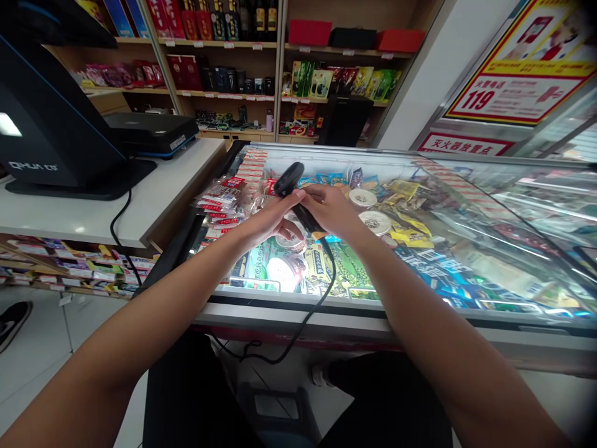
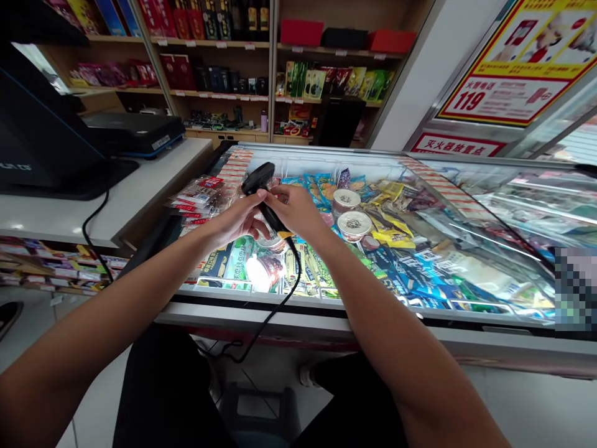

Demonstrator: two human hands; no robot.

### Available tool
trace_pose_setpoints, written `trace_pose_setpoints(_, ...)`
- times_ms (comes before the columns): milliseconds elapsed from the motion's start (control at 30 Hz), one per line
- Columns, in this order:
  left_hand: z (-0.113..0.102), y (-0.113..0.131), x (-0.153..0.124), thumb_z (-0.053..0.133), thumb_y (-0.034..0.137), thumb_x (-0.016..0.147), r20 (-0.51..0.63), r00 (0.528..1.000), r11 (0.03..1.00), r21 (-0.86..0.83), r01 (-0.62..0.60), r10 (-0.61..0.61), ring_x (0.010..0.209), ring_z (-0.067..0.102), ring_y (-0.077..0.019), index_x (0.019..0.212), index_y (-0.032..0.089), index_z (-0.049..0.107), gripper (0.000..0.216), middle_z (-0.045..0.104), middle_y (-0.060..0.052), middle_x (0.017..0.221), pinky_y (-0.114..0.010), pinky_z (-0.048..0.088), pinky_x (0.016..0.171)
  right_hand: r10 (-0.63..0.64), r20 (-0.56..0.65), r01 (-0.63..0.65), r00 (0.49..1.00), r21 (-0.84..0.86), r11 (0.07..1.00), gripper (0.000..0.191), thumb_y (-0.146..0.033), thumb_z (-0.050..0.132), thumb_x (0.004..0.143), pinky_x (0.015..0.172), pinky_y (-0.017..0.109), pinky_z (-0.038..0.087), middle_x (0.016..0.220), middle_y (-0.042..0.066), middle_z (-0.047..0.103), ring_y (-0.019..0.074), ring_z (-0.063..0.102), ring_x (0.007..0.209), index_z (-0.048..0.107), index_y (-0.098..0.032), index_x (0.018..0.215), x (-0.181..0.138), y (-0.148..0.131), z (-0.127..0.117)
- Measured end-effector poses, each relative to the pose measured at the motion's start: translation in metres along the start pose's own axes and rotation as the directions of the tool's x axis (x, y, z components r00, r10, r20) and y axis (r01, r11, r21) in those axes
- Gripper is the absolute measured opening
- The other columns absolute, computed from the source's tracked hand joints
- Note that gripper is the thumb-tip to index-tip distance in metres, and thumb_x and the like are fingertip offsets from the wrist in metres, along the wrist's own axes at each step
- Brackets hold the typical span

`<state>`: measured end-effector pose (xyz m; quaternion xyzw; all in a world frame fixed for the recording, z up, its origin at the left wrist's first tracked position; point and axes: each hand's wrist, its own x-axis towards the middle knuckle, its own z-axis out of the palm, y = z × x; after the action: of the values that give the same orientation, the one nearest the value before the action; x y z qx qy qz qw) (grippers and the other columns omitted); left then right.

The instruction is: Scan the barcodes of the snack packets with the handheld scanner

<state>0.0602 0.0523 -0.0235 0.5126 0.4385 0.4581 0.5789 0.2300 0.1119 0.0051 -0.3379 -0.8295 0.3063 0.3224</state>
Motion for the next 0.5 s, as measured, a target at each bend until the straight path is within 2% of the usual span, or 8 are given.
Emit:
trace_pose_setpoints(100,0.002,-0.006,0.005,0.065,0.068,0.090,-0.115,0.993,0.999,-0.041,-0.026,0.021,0.071,0.076,-0.0198,0.112,0.018,0.065,0.054,0.078,-0.010,0.094,-0.029,0.058,0.064,0.044,-0.061,-0.040,0.997,0.064,0.997,0.064,-0.077,0.044,0.098,0.064,0.033,0.047,0.070,0.006,0.064,0.0207,0.062,0.067,0.066,-0.020,0.080,0.001,0.003,0.006)
trace_pose_setpoints(167,0.002,-0.006,0.007,0.066,0.059,0.093,-0.174,0.984,0.993,-0.107,-0.055,0.036,0.073,0.077,-0.0199,0.107,0.018,0.064,0.043,0.078,-0.008,0.096,-0.033,0.061,0.069,0.117,-0.118,-0.115,0.986,0.026,0.993,0.058,-0.067,0.040,0.103,0.069,0.036,0.052,0.078,0.008,0.068,0.0225,0.065,0.070,0.070,-0.019,0.094,0.006,0.016,0.003)
trace_pose_setpoints(200,0.002,-0.005,0.008,0.065,0.056,0.094,-0.194,0.980,0.987,-0.143,-0.072,0.043,0.070,0.076,-0.0195,0.105,0.019,0.063,0.039,0.077,-0.006,0.094,-0.034,0.061,0.068,0.139,-0.144,-0.146,0.980,-0.039,0.989,0.053,-0.062,0.041,0.104,0.076,0.039,0.054,0.090,0.011,0.072,0.0251,0.069,0.079,0.071,-0.018,0.104,0.008,0.025,0.000)
trace_pose_setpoints(267,0.003,-0.003,0.007,0.060,0.056,0.097,-0.221,0.973,0.974,-0.200,-0.104,0.058,0.059,0.072,-0.0178,0.101,0.020,0.060,0.037,0.073,-0.002,0.084,-0.032,0.059,0.060,0.189,-0.160,-0.225,0.969,-0.250,0.942,0.053,-0.058,0.046,0.102,0.097,0.046,0.051,0.120,0.019,0.071,0.0341,0.068,0.110,0.068,-0.015,0.125,0.012,0.045,-0.003)
trace_pose_setpoints(333,0.004,0.001,0.005,0.057,0.058,0.098,-0.229,0.970,0.964,-0.229,-0.133,0.080,0.049,0.066,-0.0153,0.096,0.020,0.058,0.038,0.066,0.001,0.073,-0.029,0.053,0.050,0.297,-0.146,-0.331,0.944,-0.442,0.834,0.071,-0.067,0.052,0.098,0.111,0.056,0.041,0.144,0.026,0.058,0.0453,0.051,0.138,0.058,-0.012,0.143,0.014,0.060,-0.001)
trace_pose_setpoints(400,0.006,0.003,0.003,0.059,0.062,0.096,-0.224,0.969,0.960,-0.235,-0.155,0.102,0.044,0.061,-0.0133,0.092,0.020,0.057,0.042,0.061,0.003,0.068,-0.026,0.047,0.044,0.393,-0.143,-0.406,0.908,-0.533,0.743,0.090,-0.077,0.056,0.091,0.117,0.061,0.033,0.157,0.029,0.044,0.0513,0.035,0.150,0.049,-0.011,0.152,0.015,0.070,0.005)
trace_pose_setpoints(500,0.009,0.005,0.001,0.063,0.066,0.092,-0.219,0.970,0.956,-0.245,-0.161,0.107,0.044,0.059,-0.0119,0.090,0.020,0.056,0.046,0.060,0.003,0.067,-0.025,0.045,0.043,0.434,-0.164,-0.448,0.886,-0.548,0.706,0.099,-0.077,0.070,0.082,0.119,0.058,0.032,0.161,0.031,0.037,0.0506,0.030,0.153,0.048,-0.010,0.152,0.018,0.074,0.014)
